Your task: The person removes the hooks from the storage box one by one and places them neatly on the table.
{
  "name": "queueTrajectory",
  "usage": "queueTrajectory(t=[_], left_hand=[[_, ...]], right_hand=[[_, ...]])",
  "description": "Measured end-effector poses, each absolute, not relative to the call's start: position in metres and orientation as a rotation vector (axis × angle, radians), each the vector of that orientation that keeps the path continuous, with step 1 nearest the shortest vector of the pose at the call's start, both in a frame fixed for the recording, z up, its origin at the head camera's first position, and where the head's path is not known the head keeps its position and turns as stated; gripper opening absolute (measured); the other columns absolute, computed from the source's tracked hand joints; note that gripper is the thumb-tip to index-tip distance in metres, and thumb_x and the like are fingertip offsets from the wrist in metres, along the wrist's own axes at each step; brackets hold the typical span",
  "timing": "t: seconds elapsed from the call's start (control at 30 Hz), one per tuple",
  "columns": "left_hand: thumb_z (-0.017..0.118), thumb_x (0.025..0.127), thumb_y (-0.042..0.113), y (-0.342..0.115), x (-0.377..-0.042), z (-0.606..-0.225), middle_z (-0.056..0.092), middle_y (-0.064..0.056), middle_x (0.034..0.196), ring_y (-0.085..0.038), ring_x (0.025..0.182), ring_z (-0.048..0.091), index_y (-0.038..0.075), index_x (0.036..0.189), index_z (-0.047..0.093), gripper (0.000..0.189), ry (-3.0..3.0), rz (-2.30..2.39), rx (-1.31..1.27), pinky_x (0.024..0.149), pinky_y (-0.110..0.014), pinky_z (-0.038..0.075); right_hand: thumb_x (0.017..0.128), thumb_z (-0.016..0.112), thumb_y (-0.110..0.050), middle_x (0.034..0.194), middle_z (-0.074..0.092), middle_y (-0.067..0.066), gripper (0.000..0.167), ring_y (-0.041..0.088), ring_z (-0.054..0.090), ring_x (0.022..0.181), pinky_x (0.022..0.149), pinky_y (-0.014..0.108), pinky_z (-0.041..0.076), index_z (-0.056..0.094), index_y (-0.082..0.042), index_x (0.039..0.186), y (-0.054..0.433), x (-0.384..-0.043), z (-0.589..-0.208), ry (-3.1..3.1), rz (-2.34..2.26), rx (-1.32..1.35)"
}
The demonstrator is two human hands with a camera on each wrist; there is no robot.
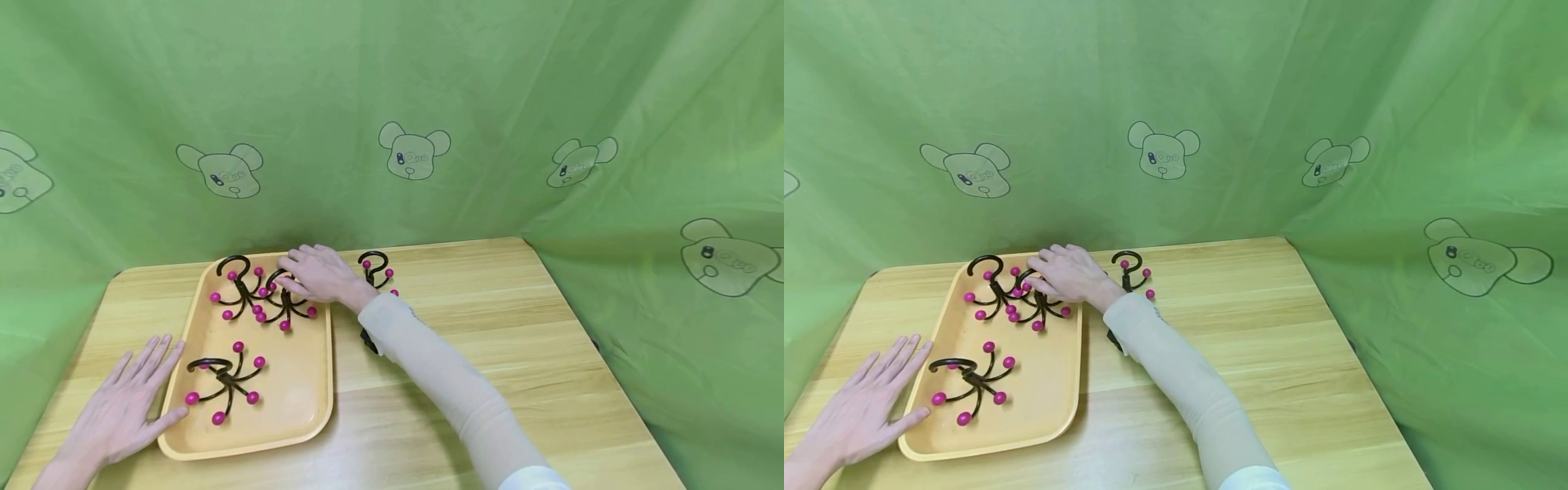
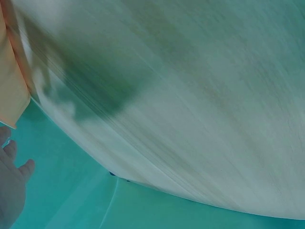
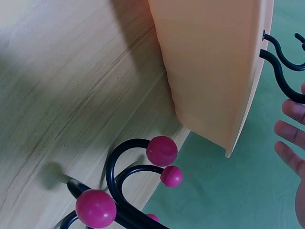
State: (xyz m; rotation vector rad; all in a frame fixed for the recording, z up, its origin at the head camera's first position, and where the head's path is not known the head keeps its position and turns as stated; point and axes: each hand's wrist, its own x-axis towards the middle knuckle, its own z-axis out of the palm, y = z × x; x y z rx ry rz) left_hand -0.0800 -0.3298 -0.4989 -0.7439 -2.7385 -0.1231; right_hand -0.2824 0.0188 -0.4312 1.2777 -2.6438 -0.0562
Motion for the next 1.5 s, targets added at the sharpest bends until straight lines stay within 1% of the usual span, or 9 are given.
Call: queueTrajectory(t=[0.17, 0.3, 0.4, 0.63, 0.9, 1.07, 1.23, 1.33, 1.5], left_hand=[[0.066, 0.090, 0.065, -0.330, -0.080, -0.499, 0.001, -0.001, 0.179, -0.005, 0.164, -0.014, 0.010, 0.169, 0.023, 0.106, -2.740, -0.125, -0.741, 0.134, -0.029, -0.015], [0.066, 0.089, 0.065, -0.330, -0.080, -0.498, 0.001, -0.001, 0.179, -0.005, 0.164, -0.014, 0.010, 0.169, 0.023, 0.106, -2.741, -0.126, -0.739, 0.134, -0.029, -0.015], [0.066, 0.090, 0.066, -0.330, -0.080, -0.498, 0.000, -0.001, 0.179, -0.005, 0.164, -0.014, 0.010, 0.169, 0.022, 0.106, -2.742, -0.122, -0.738, 0.134, -0.029, -0.016], [0.066, 0.090, 0.065, -0.330, -0.079, -0.498, 0.000, -0.001, 0.179, -0.005, 0.164, -0.015, 0.010, 0.169, 0.022, 0.106, -2.745, -0.121, -0.733, 0.134, -0.028, -0.016], [0.067, 0.089, 0.065, -0.330, -0.079, -0.498, -0.001, -0.001, 0.179, -0.005, 0.164, -0.015, 0.011, 0.169, 0.021, 0.107, -2.747, -0.118, -0.733, 0.134, -0.027, -0.016], [0.067, 0.089, 0.065, -0.330, -0.079, -0.499, 0.000, -0.001, 0.179, -0.004, 0.163, -0.015, 0.011, 0.169, 0.021, 0.107, -2.748, -0.120, -0.731, 0.134, -0.027, -0.016], [0.067, 0.089, 0.065, -0.330, -0.080, -0.499, 0.000, -0.001, 0.179, -0.004, 0.163, -0.015, 0.011, 0.169, 0.021, 0.107, -2.751, -0.122, -0.728, 0.133, -0.027, -0.016], [0.067, 0.089, 0.064, -0.330, -0.080, -0.499, 0.000, -0.001, 0.179, -0.004, 0.163, -0.016, 0.011, 0.169, 0.021, 0.107, -2.753, -0.124, -0.727, 0.133, -0.027, -0.017], [0.067, 0.089, 0.065, -0.330, -0.080, -0.499, 0.000, -0.001, 0.179, -0.004, 0.163, -0.016, 0.011, 0.169, 0.021, 0.106, -2.752, -0.126, -0.727, 0.133, -0.027, -0.017]], right_hand=[[0.112, 0.038, -0.051, 0.118, 0.073, -0.003, 0.042, 0.013, 0.067, 0.101, 0.079, 0.024, 0.055, 0.064, -0.022, 0.128, 0.020, -0.283, -0.432, -2.624, -0.054, 1.283], [0.112, 0.039, -0.049, 0.111, 0.073, -0.004, 0.038, 0.012, 0.065, 0.095, 0.075, 0.023, 0.052, 0.064, -0.022, 0.120, 0.020, -0.282, -0.432, -2.606, -0.043, 1.290], [0.113, 0.038, -0.048, 0.107, 0.072, -0.004, 0.036, 0.012, 0.065, 0.092, 0.074, 0.024, 0.052, 0.064, -0.023, 0.116, 0.020, -0.281, -0.431, -2.592, -0.055, 1.291], [0.113, 0.040, -0.046, 0.112, 0.072, -0.004, 0.034, 0.013, 0.066, 0.097, 0.079, 0.025, 0.053, 0.065, -0.024, 0.117, 0.020, -0.278, -0.431, -2.600, -0.059, 1.290], [0.111, 0.046, -0.045, 0.108, 0.070, -0.004, 0.029, 0.012, 0.064, 0.094, 0.077, 0.024, 0.052, 0.066, -0.024, 0.115, 0.022, -0.278, -0.433, -2.572, -0.039, 1.302], [0.111, 0.045, -0.045, 0.108, 0.070, -0.004, 0.030, 0.013, 0.064, 0.094, 0.076, 0.024, 0.052, 0.067, -0.024, 0.115, 0.022, -0.277, -0.431, -2.538, -0.057, 1.320], [0.112, 0.044, -0.045, 0.105, 0.068, -0.005, 0.031, 0.012, 0.062, 0.091, 0.076, 0.024, 0.051, 0.066, -0.024, 0.113, 0.022, -0.275, -0.426, -2.499, -0.091, 1.337], [0.111, 0.045, -0.045, 0.103, 0.067, -0.005, 0.030, 0.012, 0.062, 0.090, 0.075, 0.023, 0.051, 0.067, -0.024, 0.112, 0.023, -0.272, -0.422, -2.468, -0.080, 1.344], [0.111, 0.045, -0.045, 0.105, 0.069, -0.003, 0.032, 0.013, 0.063, 0.092, 0.077, 0.024, 0.052, 0.068, -0.023, 0.114, 0.025, -0.267, -0.412, -2.457, -0.056, 1.354]])
